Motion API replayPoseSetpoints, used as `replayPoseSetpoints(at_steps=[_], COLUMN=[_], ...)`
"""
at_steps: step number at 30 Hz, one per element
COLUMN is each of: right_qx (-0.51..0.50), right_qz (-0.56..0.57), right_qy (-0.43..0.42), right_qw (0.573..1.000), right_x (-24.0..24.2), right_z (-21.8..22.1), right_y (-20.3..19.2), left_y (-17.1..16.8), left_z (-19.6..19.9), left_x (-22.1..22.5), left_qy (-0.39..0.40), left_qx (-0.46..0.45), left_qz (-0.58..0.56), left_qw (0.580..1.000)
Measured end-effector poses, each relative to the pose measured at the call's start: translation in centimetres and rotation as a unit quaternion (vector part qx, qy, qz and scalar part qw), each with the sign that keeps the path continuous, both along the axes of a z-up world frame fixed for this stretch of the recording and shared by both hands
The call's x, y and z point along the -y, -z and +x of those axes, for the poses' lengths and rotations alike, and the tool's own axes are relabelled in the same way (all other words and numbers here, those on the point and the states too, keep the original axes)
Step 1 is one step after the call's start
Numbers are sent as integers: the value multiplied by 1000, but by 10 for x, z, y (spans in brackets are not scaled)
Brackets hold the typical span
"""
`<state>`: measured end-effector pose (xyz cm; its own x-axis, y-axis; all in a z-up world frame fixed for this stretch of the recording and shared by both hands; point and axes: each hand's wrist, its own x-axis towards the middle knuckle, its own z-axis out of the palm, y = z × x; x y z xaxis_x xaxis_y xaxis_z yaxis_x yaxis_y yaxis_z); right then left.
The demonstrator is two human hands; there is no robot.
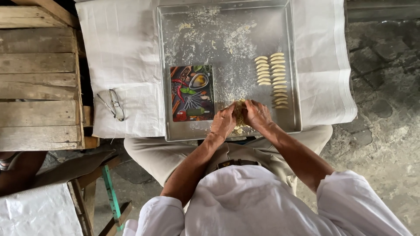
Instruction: The person is weighing small portions of dough on a digital scale and shaping them into crescent-shaped pastries before arranging them on a metal tray.
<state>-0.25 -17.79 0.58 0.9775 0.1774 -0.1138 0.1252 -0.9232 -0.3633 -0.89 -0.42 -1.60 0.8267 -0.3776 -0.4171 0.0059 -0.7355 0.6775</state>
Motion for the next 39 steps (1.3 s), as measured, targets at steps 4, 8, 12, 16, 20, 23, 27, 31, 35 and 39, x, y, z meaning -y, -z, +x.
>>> replayPoseSetpoints(at_steps=[4,8,12,16,20,23,27,31,35,39], right_qx=[14,74,92,4,-60,-59,-56,-64,-82,-106], right_qz=[31,85,169,329,539,501,417,475,515,517], right_qy=[16,44,108,190,296,278,235,319,359,360], right_qw=[999,993,975,925,786,817,876,818,774,770], right_x=[2,-2,7,23,16,19,23,16,22,18], right_z=[4,6,-2,-9,-26,-29,-27,-33,-39,-38], right_y=[18,11,-8,-10,-28,-20,-11,-53,-82,-92], left_y=[-21,-23,-51,-58,-40,-93,-53,-1,18,-12], left_z=[-2,-7,-8,-11,-9,0,16,14,6,4], left_x=[3,3,1,-4,-10,10,22,27,35,31], left_qy=[-26,-50,-78,-71,64,138,184,161,160,105], left_qx=[28,67,67,87,260,273,326,354,346,299], left_qz=[4,8,-31,-43,82,103,59,10,62,-3], left_qw=[999,996,994,993,960,946,925,921,922,949])
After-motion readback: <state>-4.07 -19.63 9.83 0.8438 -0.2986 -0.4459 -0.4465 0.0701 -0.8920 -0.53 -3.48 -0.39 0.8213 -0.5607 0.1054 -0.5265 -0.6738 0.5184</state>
